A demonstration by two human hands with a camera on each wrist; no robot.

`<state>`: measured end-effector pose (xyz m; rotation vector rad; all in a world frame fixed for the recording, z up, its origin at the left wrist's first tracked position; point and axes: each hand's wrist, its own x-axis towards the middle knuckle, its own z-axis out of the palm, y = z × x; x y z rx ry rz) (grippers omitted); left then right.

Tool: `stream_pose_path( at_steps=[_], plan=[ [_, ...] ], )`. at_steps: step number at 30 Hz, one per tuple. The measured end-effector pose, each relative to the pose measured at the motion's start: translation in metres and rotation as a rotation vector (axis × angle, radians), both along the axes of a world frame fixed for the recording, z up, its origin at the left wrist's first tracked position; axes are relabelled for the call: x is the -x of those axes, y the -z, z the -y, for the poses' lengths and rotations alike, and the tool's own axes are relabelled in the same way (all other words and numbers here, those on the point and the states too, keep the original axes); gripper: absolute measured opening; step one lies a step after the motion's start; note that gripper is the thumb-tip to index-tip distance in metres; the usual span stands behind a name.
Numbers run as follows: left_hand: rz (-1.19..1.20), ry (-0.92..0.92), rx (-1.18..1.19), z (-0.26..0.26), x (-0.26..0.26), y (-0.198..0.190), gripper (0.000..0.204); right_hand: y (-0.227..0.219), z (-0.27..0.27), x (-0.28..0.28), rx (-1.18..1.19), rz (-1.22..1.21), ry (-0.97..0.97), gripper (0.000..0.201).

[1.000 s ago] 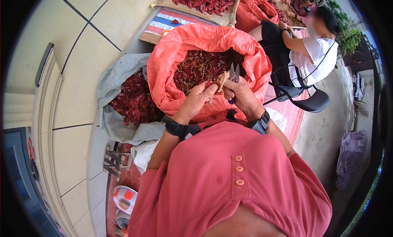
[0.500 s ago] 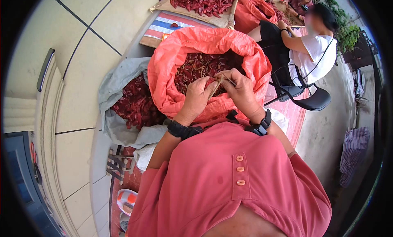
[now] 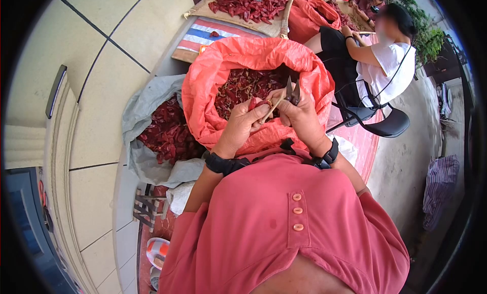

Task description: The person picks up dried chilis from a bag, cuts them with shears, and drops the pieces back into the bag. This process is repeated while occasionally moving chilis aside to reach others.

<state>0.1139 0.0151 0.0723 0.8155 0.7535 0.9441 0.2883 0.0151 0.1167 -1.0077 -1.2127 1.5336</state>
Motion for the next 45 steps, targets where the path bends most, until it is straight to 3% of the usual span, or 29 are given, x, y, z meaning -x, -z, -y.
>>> stream_pose_path(
  at_steps=[3, 11, 17, 20, 21, 24, 26, 27, 29, 32, 34, 36, 38, 40, 42, 44, 45],
  plan=[
    [0.309, 0.098, -0.004, 0.003, 0.002, 0.003, 0.018, -0.004, 0.001, -0.001, 0.213, -0.241, -0.063, 0.008],
    [0.589, 0.161, 0.134, 0.009, 0.002, 0.021, 0.019, 0.023, -0.003, -0.002, 0.483, -0.675, -0.189, 0.006],
    [0.766, 0.227, 0.104, 0.008, 0.001, 0.024, 0.019, 0.034, -0.001, 0.002, 0.604, -0.961, -0.24, 0.009],
    [0.924, 0.242, 0.065, 0.003, -0.005, 0.029, 0.017, 0.054, -0.006, -0.001, 0.664, -1.126, -0.408, 0.009],
    [0.992, 0.244, 0.054, 0.002, -0.006, 0.029, 0.016, 0.052, -0.006, -0.001, 0.624, -1.073, -0.365, 0.01],
    [0.551, 0.009, 0.111, 0.007, 0.013, 0.017, 0.018, 0.039, -0.006, -0.007, 0.555, -0.921, -0.206, 0.01],
    [0.253, -0.175, 0.016, 0.014, 0.033, -0.009, 0.023, 0.028, -0.01, -0.024, 0.307, -0.561, -0.141, 0.01],
    [0.142, -0.263, -0.062, 0.016, 0.051, -0.008, 0.024, 0.023, -0.007, -0.038, 0.3, -0.535, -0.052, 0.009],
    [-0.108, -0.523, -0.023, 0.021, 0.092, 0.016, 0.02, 0.023, 0.002, -0.077, 0.253, -0.409, 0.114, 0.01],
    [-0.413, -0.683, 0.118, 0.032, 0.156, 0.069, 0.017, 0.046, 0.022, -0.137, 0.22, -0.109, 0.385, 0.012],
    [-0.088, -0.702, 0.288, 0.04, 0.18, 0.096, 0.016, 0.069, 0.04, -0.17, 0.235, 0.315, 0.46, 0.015],
    [0.314, -0.607, 0.407, 0.044, 0.205, 0.129, 0.017, 0.107, 0.059, -0.194, 0.303, 0.52, 0.513, 0.017],
    [0.471, -0.588, 0.458, 0.044, 0.22, 0.146, 0.021, 0.154, 0.081, -0.222, 0.433, 0.506, 0.569, 0.018],
    [0.437, -0.687, 0.474, 0.041, 0.234, 0.162, 0.022, 0.201, 0.099, -0.25, 0.501, 0.484, 0.592, 0.024],
    [0.4, -0.775, 0.494, 0.038, 0.242, 0.177, 0.03, 0.21, 0.11, -0.247, 0.563, 0.502, 0.657, 0.034],
    [-0.08, -1.014, 0.97, 0.023, 0.236, 0.157, 0.037, 0.227, 0.123, -0.257, 0.665, 0.585, 0.675, 0.034],
    [-0.175, -0.984, 0.849, 0.024, 0.244, 0.174, 0.032, 0.233, 0.131, -0.262, 0.691, 0.602, 0.686, 0.033]
  ],
)
